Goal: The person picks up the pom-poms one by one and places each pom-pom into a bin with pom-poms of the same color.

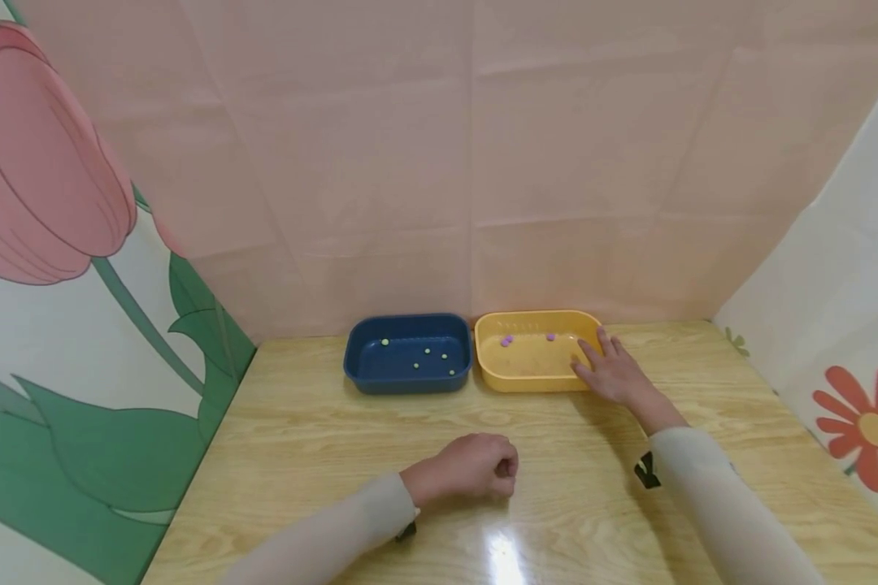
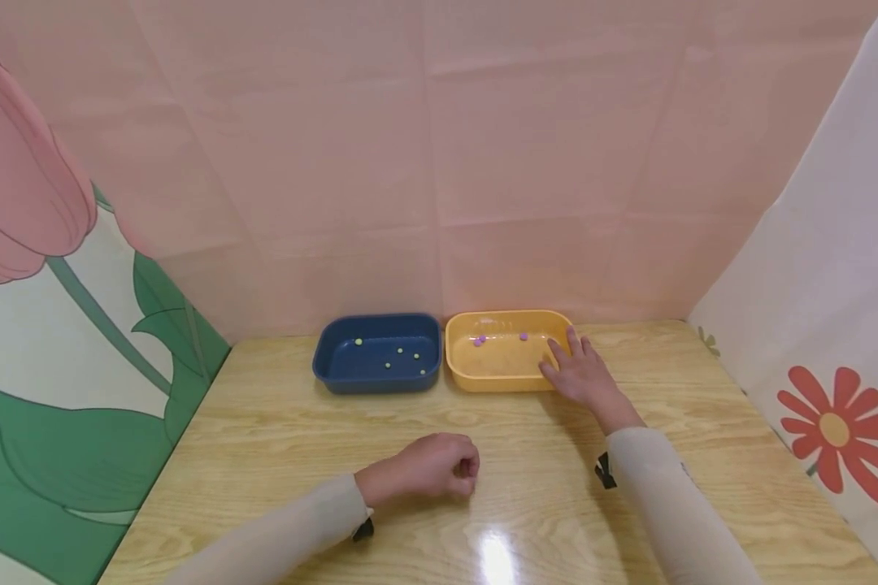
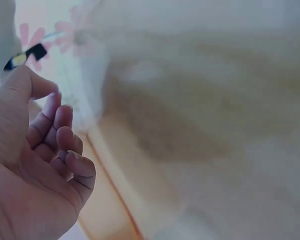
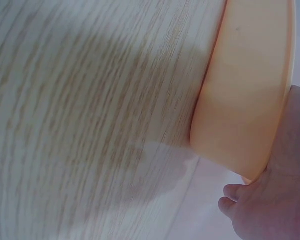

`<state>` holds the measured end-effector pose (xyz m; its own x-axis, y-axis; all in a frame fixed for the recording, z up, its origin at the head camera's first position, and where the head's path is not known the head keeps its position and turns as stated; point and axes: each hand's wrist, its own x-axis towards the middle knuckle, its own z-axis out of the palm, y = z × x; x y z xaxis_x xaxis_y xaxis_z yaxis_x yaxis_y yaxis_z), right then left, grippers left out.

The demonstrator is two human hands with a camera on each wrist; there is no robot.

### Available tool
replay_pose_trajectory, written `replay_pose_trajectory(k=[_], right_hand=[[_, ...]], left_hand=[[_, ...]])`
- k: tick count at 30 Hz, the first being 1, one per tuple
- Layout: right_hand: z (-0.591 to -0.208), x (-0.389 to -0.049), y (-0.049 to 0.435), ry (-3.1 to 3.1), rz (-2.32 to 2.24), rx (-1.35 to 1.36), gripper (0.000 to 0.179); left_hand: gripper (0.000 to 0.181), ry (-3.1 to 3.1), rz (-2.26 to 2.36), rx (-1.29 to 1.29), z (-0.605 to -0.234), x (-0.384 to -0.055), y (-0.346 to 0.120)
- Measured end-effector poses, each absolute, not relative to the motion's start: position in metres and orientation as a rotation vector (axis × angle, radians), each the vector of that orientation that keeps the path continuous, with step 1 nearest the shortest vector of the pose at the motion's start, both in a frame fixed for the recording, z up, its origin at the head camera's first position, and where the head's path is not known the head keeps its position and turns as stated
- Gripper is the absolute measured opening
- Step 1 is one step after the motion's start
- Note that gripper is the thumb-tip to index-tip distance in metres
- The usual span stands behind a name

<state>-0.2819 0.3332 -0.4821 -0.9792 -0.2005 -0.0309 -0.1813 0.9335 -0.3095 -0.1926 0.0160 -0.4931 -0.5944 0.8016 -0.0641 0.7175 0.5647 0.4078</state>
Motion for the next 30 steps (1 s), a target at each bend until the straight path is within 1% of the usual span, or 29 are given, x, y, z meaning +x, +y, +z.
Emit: replay_pose_trajectory(k=[10,16,22,28,30], right_hand=[[-0.483,-0.283,0.334,3.02,-0.483,-0.305,0.07],[-0.48,-0.28,0.332,3.023,-0.509,-0.291,0.069],[-0.48,-0.279,0.332,3.024,-0.514,-0.285,0.073],[-0.482,-0.281,0.333,3.016,-0.497,-0.283,0.071],[-0.484,-0.282,0.334,3.02,-0.515,-0.285,0.073]], left_hand=[[0.004,2.663,0.636,1.169,-0.473,-0.226,0.017],[0.004,2.694,0.729,1.125,-0.467,-0.242,0.02],[0.005,2.687,0.822,1.086,-0.464,-0.256,0.025],[0.004,2.691,0.912,1.035,-0.461,-0.27,0.03],[0.005,2.692,0.938,1.03,-0.46,-0.275,0.031]])
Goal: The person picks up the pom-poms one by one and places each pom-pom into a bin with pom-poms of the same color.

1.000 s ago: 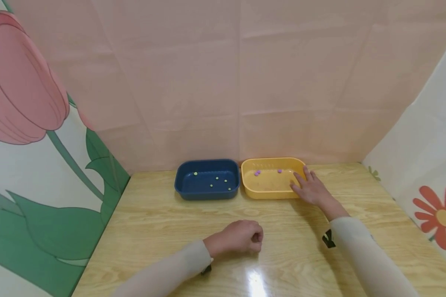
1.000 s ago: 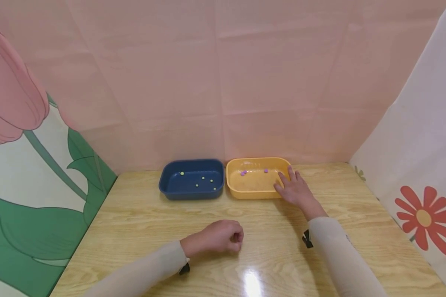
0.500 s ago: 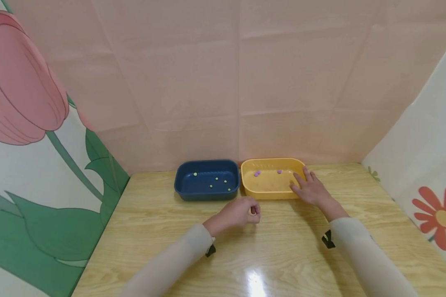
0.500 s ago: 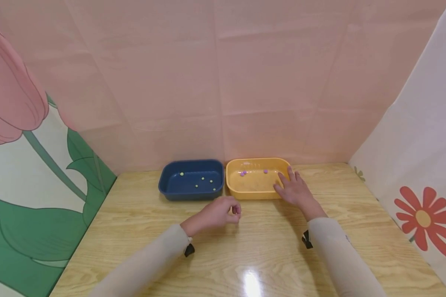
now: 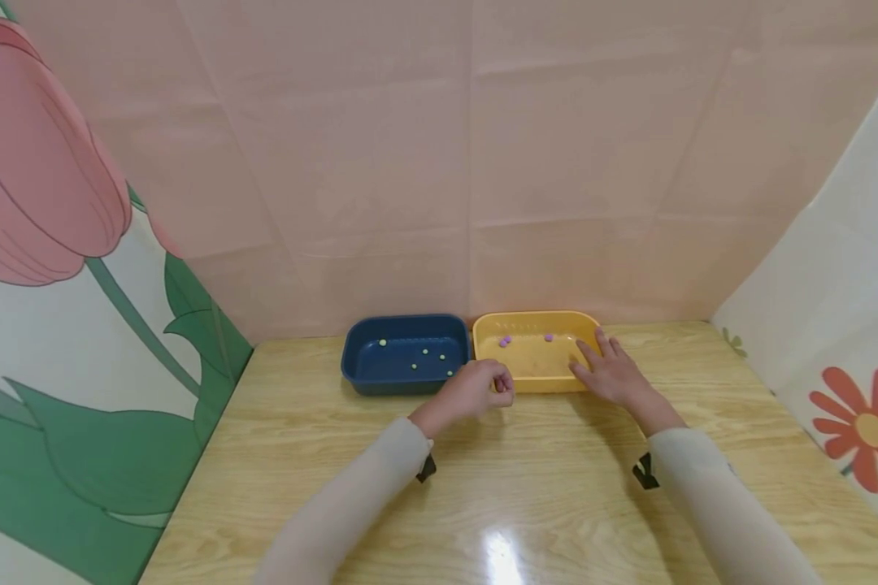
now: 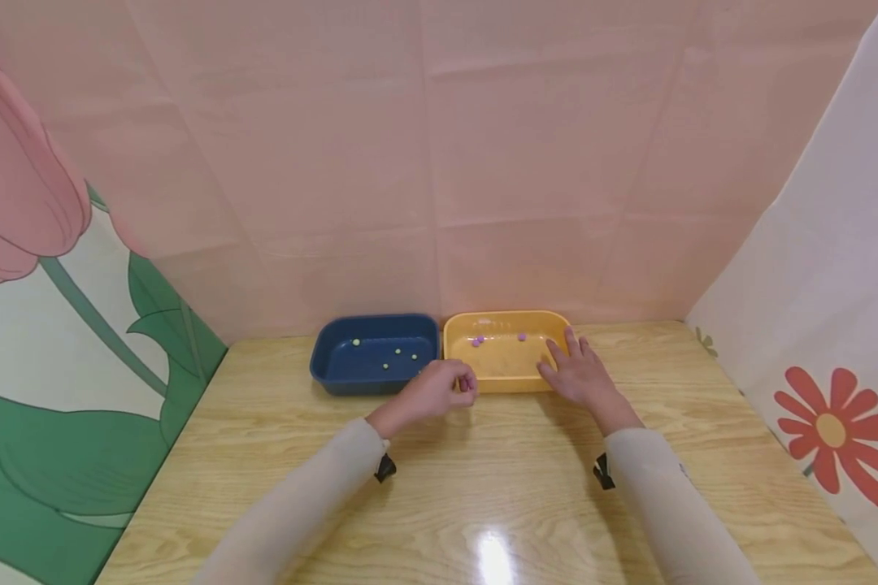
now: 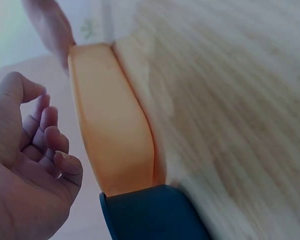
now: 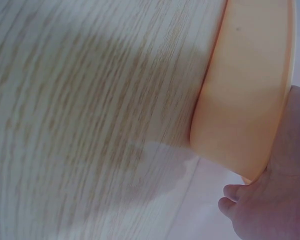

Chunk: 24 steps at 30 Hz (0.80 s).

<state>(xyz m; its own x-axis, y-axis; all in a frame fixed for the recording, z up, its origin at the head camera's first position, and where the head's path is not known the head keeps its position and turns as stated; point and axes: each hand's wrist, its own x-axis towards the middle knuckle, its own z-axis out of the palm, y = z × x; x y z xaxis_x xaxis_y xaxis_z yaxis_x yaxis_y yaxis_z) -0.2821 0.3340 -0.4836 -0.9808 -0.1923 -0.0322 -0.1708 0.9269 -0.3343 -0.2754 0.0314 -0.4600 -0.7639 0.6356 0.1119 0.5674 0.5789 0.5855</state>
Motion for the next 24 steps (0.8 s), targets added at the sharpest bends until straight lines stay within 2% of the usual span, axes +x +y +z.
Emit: replay_pose_trajectory(k=[6,15,24], right_hand=[[-0.484,-0.281,0.334,3.031,-0.533,-0.29,0.082],[-0.476,-0.278,0.33,3.007,-0.484,-0.284,0.073],[-0.478,-0.28,0.33,3.018,-0.481,-0.268,0.071]], left_hand=[[0.008,2.712,0.982,1.019,-0.455,-0.288,0.035],[0.009,2.801,0.936,1.039,-0.452,-0.31,0.043],[0.008,2.789,1.014,0.908,-0.449,-0.327,0.047]])
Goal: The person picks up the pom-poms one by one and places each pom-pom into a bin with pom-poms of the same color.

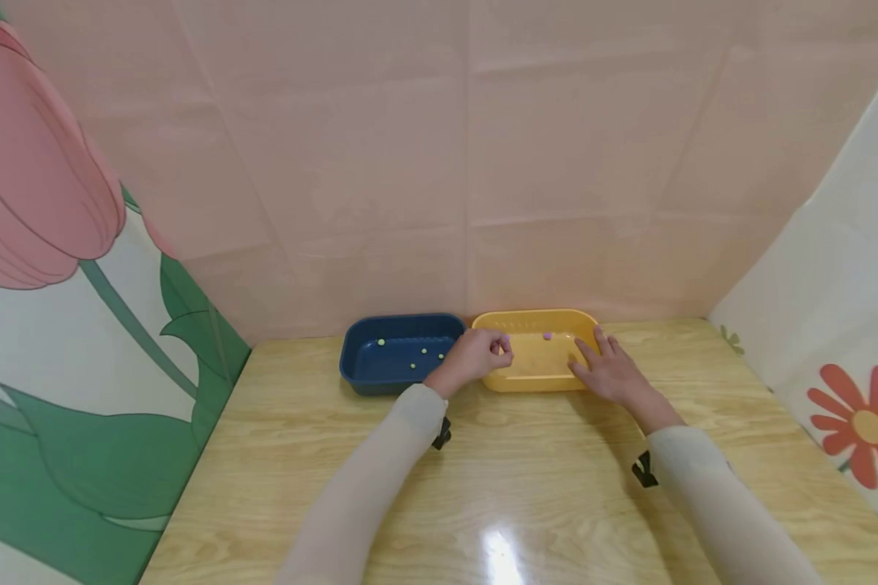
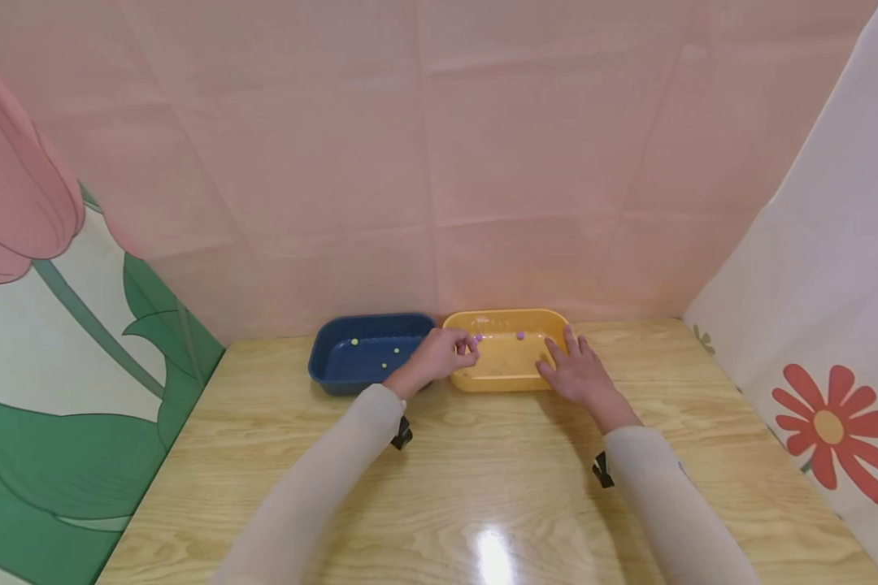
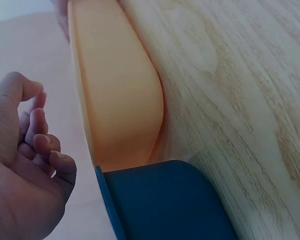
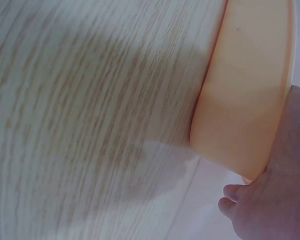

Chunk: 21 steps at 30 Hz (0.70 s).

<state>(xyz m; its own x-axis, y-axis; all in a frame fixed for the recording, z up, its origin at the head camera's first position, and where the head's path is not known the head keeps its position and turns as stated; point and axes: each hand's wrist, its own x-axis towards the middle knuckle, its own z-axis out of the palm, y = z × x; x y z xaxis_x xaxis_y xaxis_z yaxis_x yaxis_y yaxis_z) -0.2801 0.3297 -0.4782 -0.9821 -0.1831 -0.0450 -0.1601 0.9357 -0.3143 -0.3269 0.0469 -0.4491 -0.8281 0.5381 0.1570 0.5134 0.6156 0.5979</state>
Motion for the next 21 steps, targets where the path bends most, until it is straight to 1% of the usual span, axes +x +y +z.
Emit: replay_pose_trajectory(k=[12,21], right_hand=[[-0.484,-0.284,0.334,3.025,-0.464,-0.267,0.073],[-0.479,-0.283,0.33,3.028,-0.419,-0.274,0.067]], left_hand=[[0.009,2.848,0.941,0.737,-0.45,-0.343,0.055],[0.012,2.869,0.927,0.716,-0.451,-0.349,0.063]])
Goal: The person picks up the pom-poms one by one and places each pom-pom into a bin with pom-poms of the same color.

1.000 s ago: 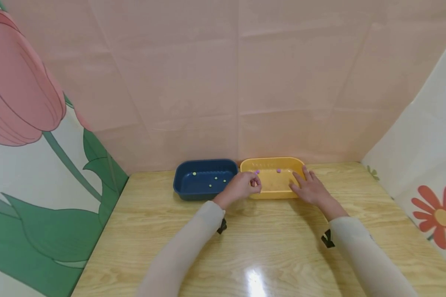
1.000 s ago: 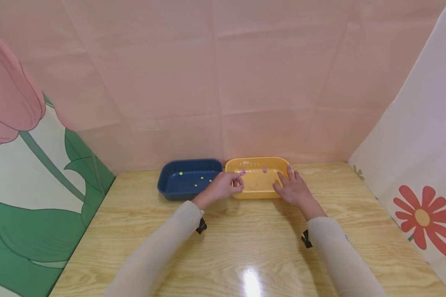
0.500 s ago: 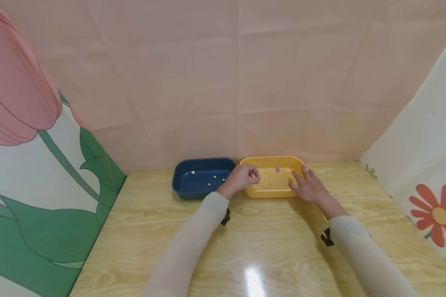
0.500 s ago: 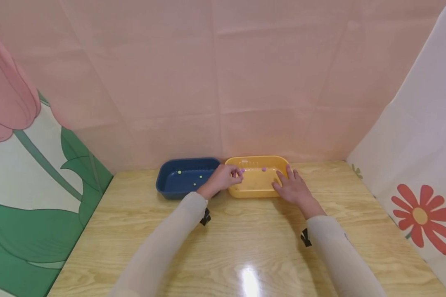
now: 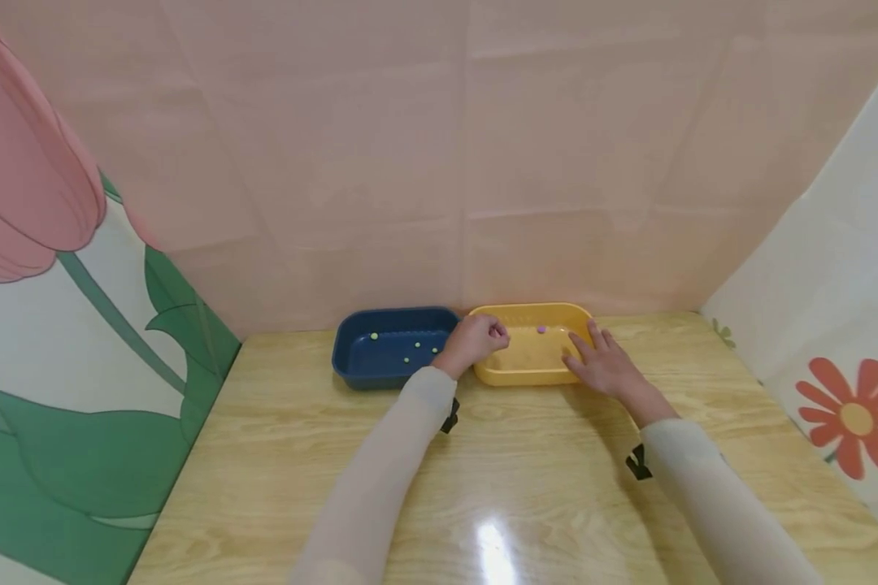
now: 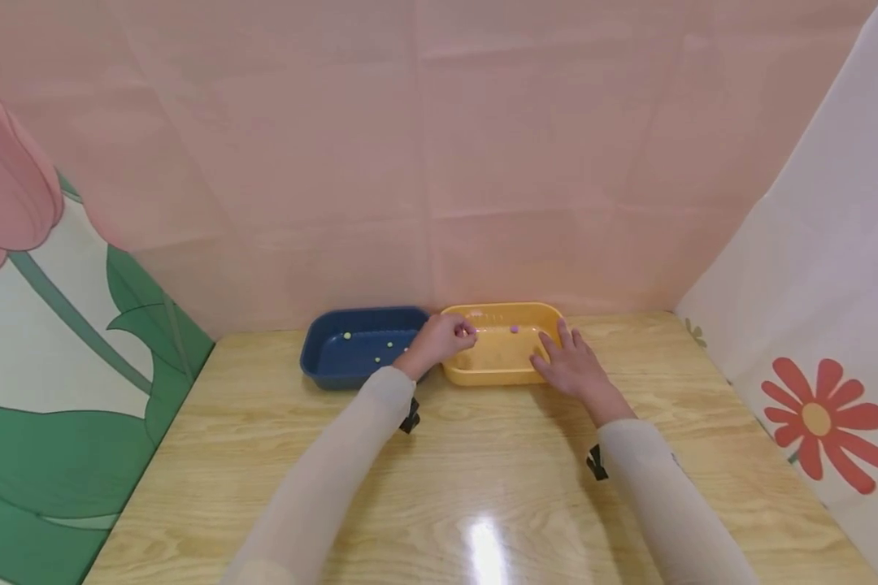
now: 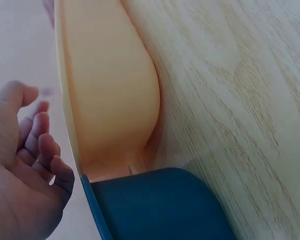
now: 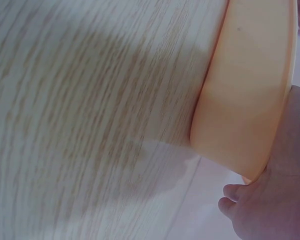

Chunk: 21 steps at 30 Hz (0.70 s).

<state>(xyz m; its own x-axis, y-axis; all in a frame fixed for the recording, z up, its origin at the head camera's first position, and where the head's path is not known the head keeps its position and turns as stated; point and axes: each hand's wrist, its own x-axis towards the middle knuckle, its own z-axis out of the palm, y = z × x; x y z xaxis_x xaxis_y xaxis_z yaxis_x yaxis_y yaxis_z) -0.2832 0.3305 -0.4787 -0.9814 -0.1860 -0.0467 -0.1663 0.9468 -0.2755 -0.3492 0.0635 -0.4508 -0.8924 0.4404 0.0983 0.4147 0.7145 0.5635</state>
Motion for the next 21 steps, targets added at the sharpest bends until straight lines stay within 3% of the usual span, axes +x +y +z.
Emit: replay_pose_trajectory(k=[5,21], right_hand=[[-0.478,-0.282,0.329,3.035,-0.408,-0.282,0.066],[-0.476,-0.282,0.328,3.009,-0.424,-0.263,0.072]], left_hand=[[0.027,2.861,0.934,0.715,-0.449,-0.348,0.064],[0.044,2.882,0.982,0.73,-0.449,-0.349,0.037]])
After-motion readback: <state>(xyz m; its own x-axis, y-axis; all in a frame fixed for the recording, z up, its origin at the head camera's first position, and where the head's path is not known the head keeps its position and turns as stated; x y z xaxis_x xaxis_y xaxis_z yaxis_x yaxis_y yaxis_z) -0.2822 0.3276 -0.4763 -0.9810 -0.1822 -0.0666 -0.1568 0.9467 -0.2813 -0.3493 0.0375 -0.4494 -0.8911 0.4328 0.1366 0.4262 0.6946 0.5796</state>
